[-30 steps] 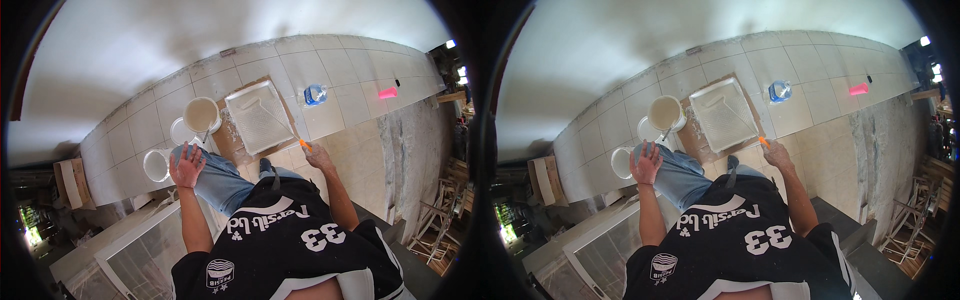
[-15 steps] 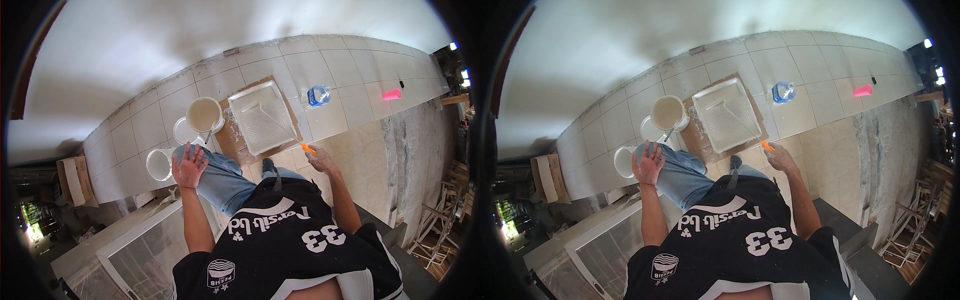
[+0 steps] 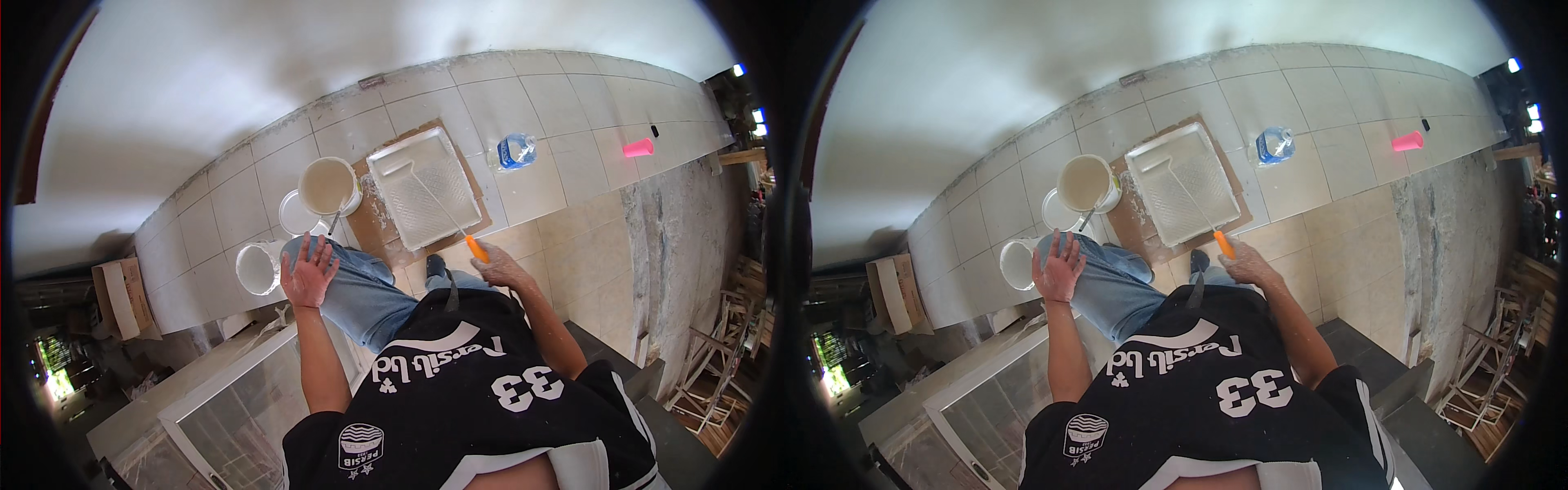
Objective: Preparing paint by mixing and pouring into a tray.
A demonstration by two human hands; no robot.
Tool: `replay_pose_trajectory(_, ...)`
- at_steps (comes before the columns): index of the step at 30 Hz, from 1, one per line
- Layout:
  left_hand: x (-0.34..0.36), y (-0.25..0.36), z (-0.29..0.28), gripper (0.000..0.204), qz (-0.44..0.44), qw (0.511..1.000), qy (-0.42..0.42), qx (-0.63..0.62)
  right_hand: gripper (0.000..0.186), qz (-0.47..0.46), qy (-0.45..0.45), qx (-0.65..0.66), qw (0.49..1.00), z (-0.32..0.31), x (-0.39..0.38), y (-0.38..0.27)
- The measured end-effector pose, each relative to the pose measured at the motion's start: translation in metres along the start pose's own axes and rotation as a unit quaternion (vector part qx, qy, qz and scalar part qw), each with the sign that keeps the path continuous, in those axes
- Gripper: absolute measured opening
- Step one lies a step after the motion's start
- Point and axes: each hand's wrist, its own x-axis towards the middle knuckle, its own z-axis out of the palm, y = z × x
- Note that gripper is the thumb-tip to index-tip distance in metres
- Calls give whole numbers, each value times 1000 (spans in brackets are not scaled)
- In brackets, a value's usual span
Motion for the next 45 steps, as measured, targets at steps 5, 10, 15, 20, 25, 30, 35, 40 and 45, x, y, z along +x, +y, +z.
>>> replay_pose_trajectory(5, -4, 1, 1, 61, 7, 1000, 2, -2, 42, -7, 42, 208, 977, -33, -21, 15)
replay_pose_trajectory(10, -7, 2, -1, 61, 10, 1000, 5, 4, 40, -10, 62, 187, 980, -45, -23, 8)
replay_pose_trajectory(15, -6, 1, 0, 61, 10, 1000, 4, 4, 40, 16, 126, 108, 986, -31, 3, 1)
replay_pose_trajectory(20, -6, 2, 0, 61, 14, 1000, 11, 5, 51, -82, 171, -58, 980, 8, 20, -14)
replay_pose_trajectory(25, -4, 1, 1, 61, 9, 1000, 0, -1, 49, -106, 134, -59, 984, 20, 18, -10)
replay_pose_trajectory(30, -5, 4, -2, 61, 15, 1000, 9, -3, 48, -84, 105, -9, 991, 0, 5, 0)
replay_pose_trajectory(35, -6, 7, -4, 61, 16, 1000, 5, -1, 45, 15, 74, 170, 983, -14, -13, -7)
replay_pose_trajectory(40, -2, 6, -1, 62, 3, 1000, -4, -7, 52, -76, 131, 25, 988, 16, 23, 15)
replay_pose_trajectory(45, -2, 6, -2, 62, 5, 1000, -1, -5, 61, -74, 114, -33, 990, 41, 30, -28)
